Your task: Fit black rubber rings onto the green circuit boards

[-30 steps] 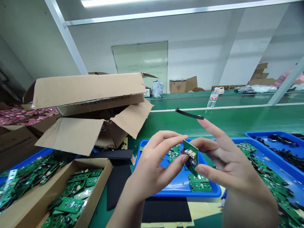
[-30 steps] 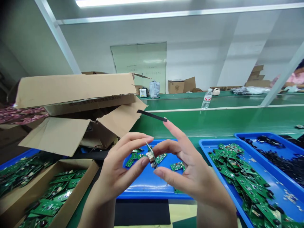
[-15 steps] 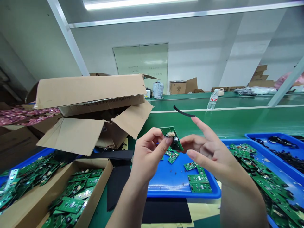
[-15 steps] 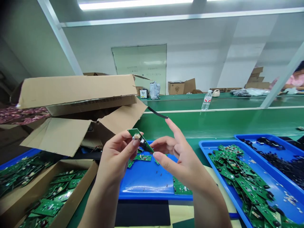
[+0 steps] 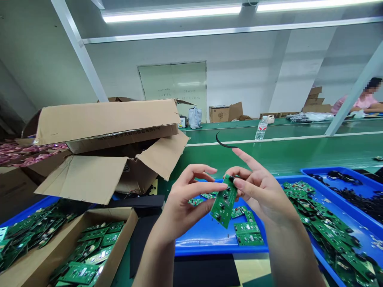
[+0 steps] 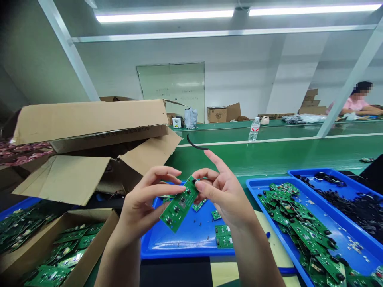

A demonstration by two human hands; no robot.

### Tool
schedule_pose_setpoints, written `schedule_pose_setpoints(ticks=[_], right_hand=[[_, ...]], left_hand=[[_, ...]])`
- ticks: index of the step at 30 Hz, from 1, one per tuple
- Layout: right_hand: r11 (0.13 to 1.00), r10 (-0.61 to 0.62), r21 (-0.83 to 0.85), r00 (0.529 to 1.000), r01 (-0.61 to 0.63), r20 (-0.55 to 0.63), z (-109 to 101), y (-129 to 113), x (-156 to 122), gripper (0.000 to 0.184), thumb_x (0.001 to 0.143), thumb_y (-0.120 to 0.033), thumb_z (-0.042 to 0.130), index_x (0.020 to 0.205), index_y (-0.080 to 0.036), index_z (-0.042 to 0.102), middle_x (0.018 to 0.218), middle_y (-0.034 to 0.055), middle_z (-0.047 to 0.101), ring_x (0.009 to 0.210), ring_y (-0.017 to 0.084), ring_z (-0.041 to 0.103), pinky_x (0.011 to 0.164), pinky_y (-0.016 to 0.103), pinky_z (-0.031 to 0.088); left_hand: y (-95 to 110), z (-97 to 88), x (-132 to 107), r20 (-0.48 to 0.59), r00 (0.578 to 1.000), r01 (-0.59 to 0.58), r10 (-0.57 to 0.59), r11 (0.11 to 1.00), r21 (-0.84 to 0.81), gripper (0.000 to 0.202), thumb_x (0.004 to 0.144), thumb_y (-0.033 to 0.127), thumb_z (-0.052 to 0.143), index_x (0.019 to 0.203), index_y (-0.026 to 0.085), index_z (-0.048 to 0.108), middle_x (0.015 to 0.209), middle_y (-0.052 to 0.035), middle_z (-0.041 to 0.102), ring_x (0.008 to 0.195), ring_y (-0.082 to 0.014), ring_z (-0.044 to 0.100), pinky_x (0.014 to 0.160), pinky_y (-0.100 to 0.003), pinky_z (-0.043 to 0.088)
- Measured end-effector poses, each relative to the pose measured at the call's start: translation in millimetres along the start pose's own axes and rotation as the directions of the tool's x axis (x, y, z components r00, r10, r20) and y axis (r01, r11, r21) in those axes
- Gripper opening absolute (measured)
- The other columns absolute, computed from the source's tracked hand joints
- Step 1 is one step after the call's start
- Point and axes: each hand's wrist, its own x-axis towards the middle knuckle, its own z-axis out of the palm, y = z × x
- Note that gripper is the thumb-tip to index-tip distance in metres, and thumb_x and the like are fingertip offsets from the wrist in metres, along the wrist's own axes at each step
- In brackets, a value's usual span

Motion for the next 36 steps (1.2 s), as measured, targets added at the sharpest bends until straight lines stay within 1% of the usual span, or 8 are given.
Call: schedule_pose_setpoints(ticks=[3, 5, 11, 14, 17, 23, 30, 36], right_hand=[[0.998, -0.042, -0.046, 0.998, 0.040, -0.047, -1.5, -0.5, 1.2, 0.085, 0.080, -0.032, 0.071, 0.151, -0.026, 0.024, 0.089, 0.0035, 0.066, 0.067, 0.014, 0.061, 0.050, 0.023, 0.055], [0.995, -0.064, -0.078, 0.998, 0.061, -0.029, -1.4, -1.2, 0.5, 0.086, 0.080, -0.030, 0.071, 0.151, -0.026, 0.023, 0.089, 0.0029, 0.067, 0.066, 0.014, 0.061, 0.052, 0.024, 0.056], [0.977, -0.123, -0.160, 0.987, 0.138, 0.100, 3.4, 0.5, -5.9, 0.078, 0.084, -0.022, 0.067, 0.149, -0.031, 0.024, 0.092, 0.0011, 0.066, 0.071, 0.013, 0.064, 0.059, 0.023, 0.056], [0.949, -0.162, -0.248, 0.976, 0.194, 0.142, 2.9, 0.9, -7.0, 0.072, 0.087, -0.022, 0.063, 0.148, -0.031, 0.027, 0.094, 0.0019, 0.066, 0.067, 0.012, 0.063, 0.058, 0.024, 0.056], [0.894, -0.283, -0.335, 0.955, 0.297, 0.093, -1.3, -1.5, -6.1, 0.059, 0.088, -0.022, 0.062, 0.142, -0.031, 0.040, 0.102, 0.0042, 0.066, 0.080, 0.015, 0.066, 0.068, 0.027, 0.059], [0.772, -0.403, -0.493, 0.909, 0.401, 0.107, -7.4, -9.4, -5.7, 0.010, 0.088, -0.024, 0.062, 0.097, -0.025, 0.069, 0.111, 0.0070, 0.064, 0.106, 0.022, 0.062, 0.091, 0.037, 0.054], [0.663, -0.431, -0.560, 0.865, 0.496, 0.256, -5.2, -9.9, -6.7, 0.015, 0.090, -0.018, 0.059, 0.099, -0.026, 0.068, 0.111, 0.0063, 0.064, 0.110, 0.020, 0.061, 0.092, 0.035, 0.054], [0.410, -0.558, -0.712, 0.775, 0.569, 0.298, -6.7, -8.3, -2.3, 0.016, 0.090, -0.012, 0.056, 0.095, -0.020, 0.069, 0.119, 0.0112, 0.058, 0.098, 0.019, 0.063, 0.084, 0.036, 0.056]], left_hand=[[-2.6, 0.3, 0.9, -0.051, 0.991, 0.121, -0.120, 0.992, 0.022, 0.024, 0.090, 0.017, 0.059, 0.109, 0.025, 0.071, 0.107, -0.0073, 0.061, 0.096, -0.0177, 0.063, 0.082, -0.030, 0.057], [-3.6, 0.5, -0.3, -0.042, 0.958, 0.278, -0.284, 0.954, -0.114, 0.024, 0.095, 0.025, 0.053, 0.113, 0.022, 0.068, 0.108, -0.0085, 0.063, 0.092, -0.0169, 0.065, 0.077, -0.028, 0.058], [1.5, 9.1, -4.9, 0.371, 0.784, 0.617, -0.498, 0.692, -0.375, 0.060, 0.086, 0.040, 0.067, 0.140, 0.029, 0.045, 0.111, -0.0100, 0.063, 0.081, -0.0170, 0.068, 0.063, -0.024, 0.058], [4.1, 13.3, -2.2, 0.476, 0.697, 0.710, -0.537, 0.609, -0.353, 0.046, 0.092, 0.035, 0.059, 0.136, 0.027, 0.049, 0.092, -0.0049, 0.065, 0.065, -0.0115, 0.066, 0.056, -0.020, 0.054], [1.9, 10.4, 1.6, 0.428, 0.703, 0.709, -0.567, 0.606, -0.361, 0.037, 0.092, 0.036, 0.057, 0.126, 0.020, 0.057, 0.085, -0.0036, 0.065, 0.056, -0.0081, 0.061, 0.051, -0.017, 0.050], [-5.7, 4.8, 5.2, 0.192, 0.745, 0.640, -0.639, 0.602, -0.478, 0.035, 0.083, 0.040, 0.067, 0.105, 0.013, 0.063, 0.059, 0.0056, 0.052, 0.045, -0.0049, 0.045, 0.043, -0.015, 0.036], [-1.5, 15.7, 6.9, 0.184, 0.754, 0.642, -0.631, 0.646, -0.413, 0.023, 0.079, 0.035, 0.071, 0.082, 0.015, 0.061, 0.050, 0.0087, 0.045, 0.039, -0.0041, 0.037, 0.036, -0.015, 0.029], [2.5, 16.9, 8.2, 0.154, 0.780, 0.610, -0.606, 0.684, -0.400, 0.021, 0.082, 0.030, 0.067, 0.074, 0.016, 0.054, 0.050, 0.0094, 0.043, 0.039, -0.0030, 0.036, 0.036, -0.013, 0.028]])
